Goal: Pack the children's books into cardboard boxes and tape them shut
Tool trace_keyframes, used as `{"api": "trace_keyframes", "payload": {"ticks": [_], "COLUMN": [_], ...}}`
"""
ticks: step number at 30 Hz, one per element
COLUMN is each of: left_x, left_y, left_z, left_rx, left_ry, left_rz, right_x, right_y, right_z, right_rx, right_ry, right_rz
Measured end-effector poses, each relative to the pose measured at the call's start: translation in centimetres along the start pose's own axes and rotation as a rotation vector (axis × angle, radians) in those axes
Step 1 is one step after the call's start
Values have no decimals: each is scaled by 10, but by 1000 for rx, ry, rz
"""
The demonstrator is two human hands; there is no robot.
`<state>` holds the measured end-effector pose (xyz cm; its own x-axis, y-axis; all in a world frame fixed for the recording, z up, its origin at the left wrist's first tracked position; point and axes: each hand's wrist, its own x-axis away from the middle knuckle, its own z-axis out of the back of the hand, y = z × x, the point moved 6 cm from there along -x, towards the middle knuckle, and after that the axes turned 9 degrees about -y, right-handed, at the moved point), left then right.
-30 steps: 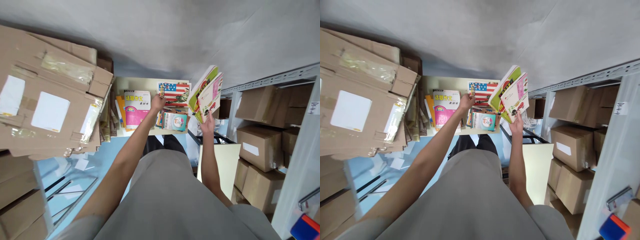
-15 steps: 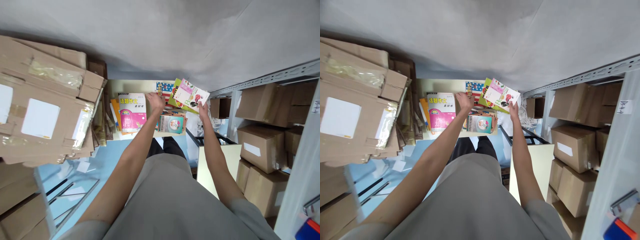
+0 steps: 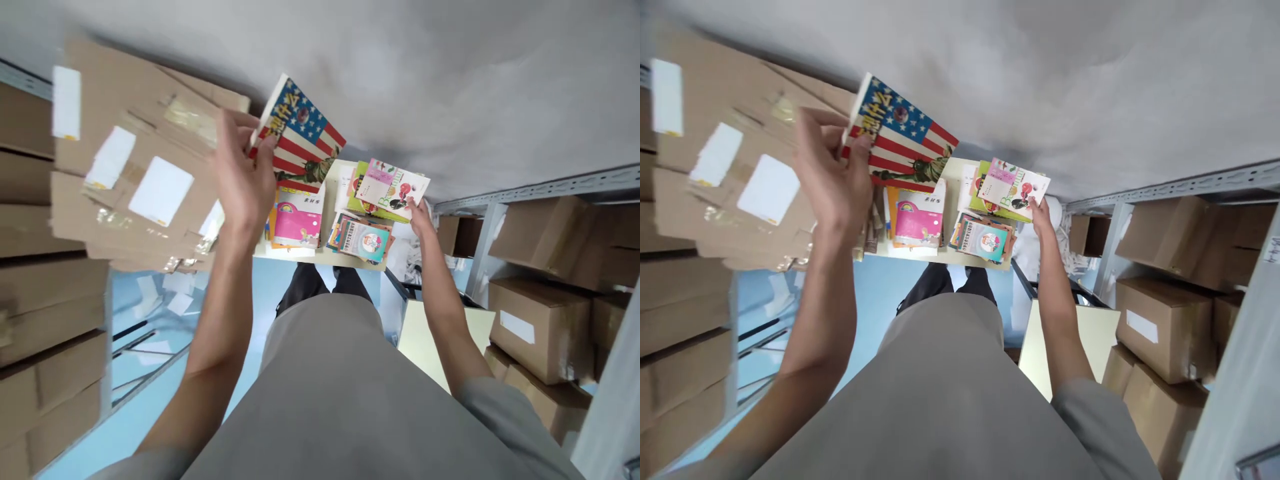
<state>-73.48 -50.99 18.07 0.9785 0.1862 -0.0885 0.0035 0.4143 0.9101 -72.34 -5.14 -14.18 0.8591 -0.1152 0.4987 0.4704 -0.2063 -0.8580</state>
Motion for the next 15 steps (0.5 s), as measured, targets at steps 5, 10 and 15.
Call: {"api": "trace_keyframes", "payload": {"ticks": [5, 10, 15], "left_x": [31, 40, 42], "left_y": [6, -41, -89], "left_z": [64, 73, 23], "left_rx": [-93, 174, 437], "left_ry": [163, 136, -23], "left_rz": [-120, -49, 132], "right_x": [-9, 9, 67], "right_y": [-2, -34, -94], "right_z": [-52, -50, 14], "right_rx": [196, 107, 17], "right_ry": [-6, -57, 92], "right_rz": [-114, -82, 165]}}
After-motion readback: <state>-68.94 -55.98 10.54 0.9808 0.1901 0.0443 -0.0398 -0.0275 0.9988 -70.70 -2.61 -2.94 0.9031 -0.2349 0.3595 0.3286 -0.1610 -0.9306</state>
